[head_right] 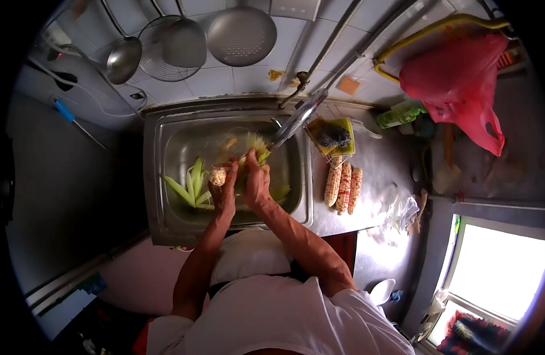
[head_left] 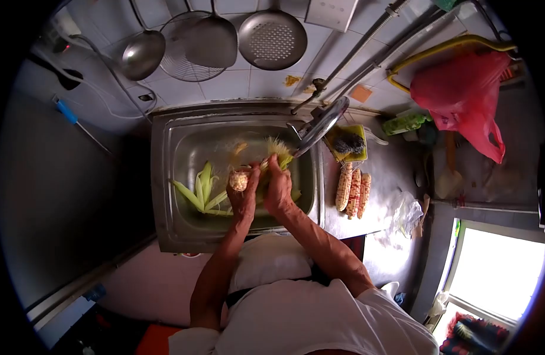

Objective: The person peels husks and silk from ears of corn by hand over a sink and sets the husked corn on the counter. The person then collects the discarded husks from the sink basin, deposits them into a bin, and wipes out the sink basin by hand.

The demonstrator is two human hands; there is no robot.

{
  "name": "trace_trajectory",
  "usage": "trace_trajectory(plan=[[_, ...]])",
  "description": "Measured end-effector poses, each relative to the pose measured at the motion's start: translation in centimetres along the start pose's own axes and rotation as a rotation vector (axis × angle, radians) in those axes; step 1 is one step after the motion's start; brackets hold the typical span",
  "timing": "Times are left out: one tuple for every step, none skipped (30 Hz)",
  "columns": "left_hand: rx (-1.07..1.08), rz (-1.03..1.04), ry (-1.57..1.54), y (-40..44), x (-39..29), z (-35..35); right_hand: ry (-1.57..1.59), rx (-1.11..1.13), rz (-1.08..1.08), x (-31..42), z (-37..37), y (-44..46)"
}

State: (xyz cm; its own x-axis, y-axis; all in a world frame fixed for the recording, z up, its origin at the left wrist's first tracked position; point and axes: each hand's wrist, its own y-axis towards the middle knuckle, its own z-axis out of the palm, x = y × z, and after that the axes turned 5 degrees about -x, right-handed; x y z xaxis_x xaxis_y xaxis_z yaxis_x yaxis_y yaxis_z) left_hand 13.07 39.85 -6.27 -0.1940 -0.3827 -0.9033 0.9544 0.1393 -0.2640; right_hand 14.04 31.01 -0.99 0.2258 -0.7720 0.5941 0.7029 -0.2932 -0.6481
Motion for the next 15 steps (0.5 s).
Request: trace_trajectory(plan=[[-0.071,-0.103,-0.091,-0.2,-0.3,0.6,-0.008,0.008,0.007,0.3,0.2,0.6],[-0.225,-0.074,-0.14,-0.3,0.2,1.8,0.029,0.091,-0.054,0.7,0.2,1.1],[-0.228,-0.074,-0.135,0.5,-0.1,1.9,0.07,0.171,-0.117,0.9,0.3,1.5],[-0.228,-0.159,-0.299,1.5,-0.5,1.9,0.183,0.155,-0.142,1.0,1.4,1.5],[-0.224,-0.24,-0.466,2.4,-0.9,2.2,0.184,0.156,-0.143,0.9,1.3,1.7],[-0.258,-0.271,-0.396,3.3,0.2,2.0,0.258,0.215,-0.128,0.5,0.8,2.4],[-0.255,-0.268,-0.399,3.8,-0.5,2.3,0.33,0.275,-0.114,0.2,0.2,3.3],[-0.285,-0.418,-0.429,4.1,-1.3,2.4,0.329,0.239,-0.119,-0.1,-0.4,4.3],[-0.32,-0.573,-0.456,4.6,-1.8,2.2,0.327,0.238,-0.117,0.0,-0.3,3.8],[-0.309,-0.558,-0.424,6.4,1.1,0.5,0.258,0.203,-0.065,0.0,-0.3,2.5],[-0.312,-0.561,-0.422,7.6,3.5,-2.1,0.191,0.167,-0.014,-0.2,-0.5,1.4],[-0.243,-0.533,-0.502,9.1,5.5,-4.6,0.24,0.437,0.011,-0.8,-1.7,0.9],[-0.173,-0.506,-0.581,10.2,6.1,-6.6,-0.12,0.359,-0.115,0.2,-1.8,-1.0],[-0.266,-0.64,-0.532,11.5,4.6,-7.2,-0.157,0.312,-0.056,-0.8,-2.8,-2.0],[-0.263,-0.637,-0.529,11.4,3.8,-6.4,-0.191,0.271,0.004,-1.8,-3.2,-2.5]])
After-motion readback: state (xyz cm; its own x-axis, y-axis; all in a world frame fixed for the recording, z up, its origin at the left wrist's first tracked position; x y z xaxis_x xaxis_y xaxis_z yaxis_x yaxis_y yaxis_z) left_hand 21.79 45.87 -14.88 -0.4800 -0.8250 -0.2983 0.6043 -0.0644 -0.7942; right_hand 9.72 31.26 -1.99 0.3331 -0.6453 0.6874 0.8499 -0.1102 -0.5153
